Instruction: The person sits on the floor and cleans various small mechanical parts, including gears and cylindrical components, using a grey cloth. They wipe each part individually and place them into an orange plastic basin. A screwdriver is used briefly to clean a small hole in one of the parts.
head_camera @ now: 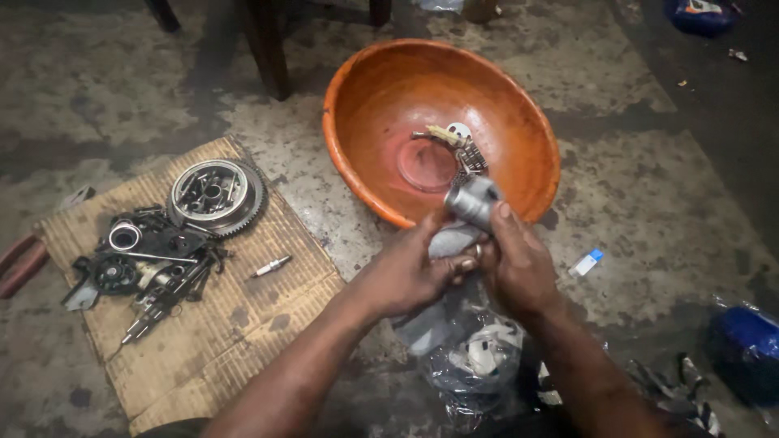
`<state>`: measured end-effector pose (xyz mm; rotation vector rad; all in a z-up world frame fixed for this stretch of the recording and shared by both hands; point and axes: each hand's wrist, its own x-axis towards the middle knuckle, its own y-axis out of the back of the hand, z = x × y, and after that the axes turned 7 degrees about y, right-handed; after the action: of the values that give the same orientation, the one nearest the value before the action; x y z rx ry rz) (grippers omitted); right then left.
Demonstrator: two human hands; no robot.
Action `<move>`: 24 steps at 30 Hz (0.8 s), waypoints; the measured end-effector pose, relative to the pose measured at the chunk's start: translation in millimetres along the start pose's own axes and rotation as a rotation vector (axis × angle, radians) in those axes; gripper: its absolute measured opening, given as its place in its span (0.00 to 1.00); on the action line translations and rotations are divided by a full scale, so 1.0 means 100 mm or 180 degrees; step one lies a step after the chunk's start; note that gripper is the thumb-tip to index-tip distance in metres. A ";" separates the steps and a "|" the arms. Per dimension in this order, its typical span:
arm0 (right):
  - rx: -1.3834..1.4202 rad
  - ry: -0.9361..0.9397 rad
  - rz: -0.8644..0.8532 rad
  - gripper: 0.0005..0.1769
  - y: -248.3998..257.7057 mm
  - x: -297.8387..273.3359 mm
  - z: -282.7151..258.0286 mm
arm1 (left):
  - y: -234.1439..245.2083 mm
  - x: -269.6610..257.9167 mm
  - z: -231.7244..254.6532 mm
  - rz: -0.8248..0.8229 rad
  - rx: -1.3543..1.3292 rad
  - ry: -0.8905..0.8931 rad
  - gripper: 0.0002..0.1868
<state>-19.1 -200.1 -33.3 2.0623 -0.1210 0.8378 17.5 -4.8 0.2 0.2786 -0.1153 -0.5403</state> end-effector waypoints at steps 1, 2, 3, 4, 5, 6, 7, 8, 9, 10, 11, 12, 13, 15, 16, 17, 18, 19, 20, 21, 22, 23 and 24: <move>0.1238 -0.0939 0.0070 0.21 0.00 0.04 0.00 | -0.01 0.01 0.00 -0.0258 -0.0135 0.0490 0.25; 0.2480 -0.1879 0.0147 0.25 -0.03 0.09 -0.02 | -0.01 0.02 -0.02 -0.0196 -0.0090 0.0339 0.21; 0.3721 -0.2821 0.0225 0.29 -0.05 0.13 -0.01 | -0.01 0.04 -0.04 -0.0135 -0.0044 0.0187 0.19; 0.3300 -0.2782 0.0214 0.30 -0.03 0.15 0.03 | -0.01 0.05 -0.08 -0.0078 -0.0001 0.0036 0.18; 0.2879 -0.2735 0.0202 0.32 0.00 0.16 0.09 | 0.03 0.05 -0.12 0.0164 -0.0211 0.0215 0.18; 0.2458 -0.2681 0.0195 0.34 0.03 0.15 0.16 | 0.09 0.06 -0.14 0.0402 -0.0418 0.0391 0.19; 0.2642 -0.2746 0.0311 0.30 0.03 0.13 0.23 | 0.14 0.08 -0.16 0.0639 -0.0624 0.0568 0.20; 0.2831 -0.2811 0.0425 0.27 0.02 0.10 0.30 | 0.16 0.08 -0.15 0.0695 -0.0446 0.0309 0.19; 0.3020 -0.2874 0.0539 0.25 -0.01 0.08 0.36 | 0.18 0.08 -0.14 0.0748 -0.0266 0.0049 0.18; 0.3863 -0.3155 0.0203 0.25 -0.03 0.04 0.40 | 0.20 0.07 -0.12 0.0806 -0.0089 -0.0213 0.17; 0.4706 -0.3410 -0.0162 0.24 -0.05 0.00 0.42 | 0.14 0.04 -0.09 0.0881 0.0211 -0.0745 0.17; 0.5550 -0.3655 -0.0571 0.24 -0.07 -0.05 0.39 | 0.02 -0.03 -0.06 0.0944 0.0511 -0.1257 0.17; 0.5541 -0.3637 -0.0452 0.22 -0.10 -0.09 0.34 | -0.06 -0.09 -0.06 0.0991 0.0816 -0.1767 0.17; 0.5538 -0.3610 -0.0231 0.17 -0.16 -0.12 0.15 | -0.03 -0.06 -0.11 0.1067 0.1024 -0.1444 0.18; 0.4464 -0.3162 -0.0079 0.15 -0.20 -0.09 0.04 | -0.01 -0.01 -0.15 0.1099 0.1124 -0.1301 0.19; 0.3401 -0.2685 0.0057 0.13 -0.24 -0.06 -0.09 | -0.02 0.05 -0.19 0.1077 0.0768 -0.0509 0.19; 0.2340 -0.2177 0.0188 0.11 -0.23 -0.03 -0.20 | -0.03 0.13 -0.22 0.1029 0.0405 0.0267 0.20; 0.1703 -0.1184 0.0212 0.09 -0.18 0.00 -0.27 | -0.03 0.20 -0.27 0.0954 0.0038 0.1038 0.21; 0.1061 -0.0197 0.0218 0.09 -0.14 0.04 -0.32 | 0.07 0.25 -0.32 0.0906 0.0445 0.0860 0.22; 0.0410 0.0783 0.0208 0.11 -0.12 0.08 -0.37 | 0.24 0.28 -0.37 0.0852 0.0852 0.0681 0.23; 0.0627 0.0615 0.0325 0.11 -0.12 0.11 -0.42 | 0.40 0.26 -0.39 0.0797 0.1264 0.0506 0.25; 0.0844 0.0445 0.0441 0.10 -0.13 0.13 -0.45 | 0.57 0.23 -0.37 0.0789 0.1187 0.0879 0.28; 0.1057 0.0269 0.0545 0.10 -0.13 0.14 -0.46 | 0.74 0.17 -0.33 0.0778 0.1094 0.1256 0.32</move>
<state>-27.5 -153.8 -16.7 2.3451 -0.1194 1.1099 74.6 54.6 -8.8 0.6911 0.1418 -0.2124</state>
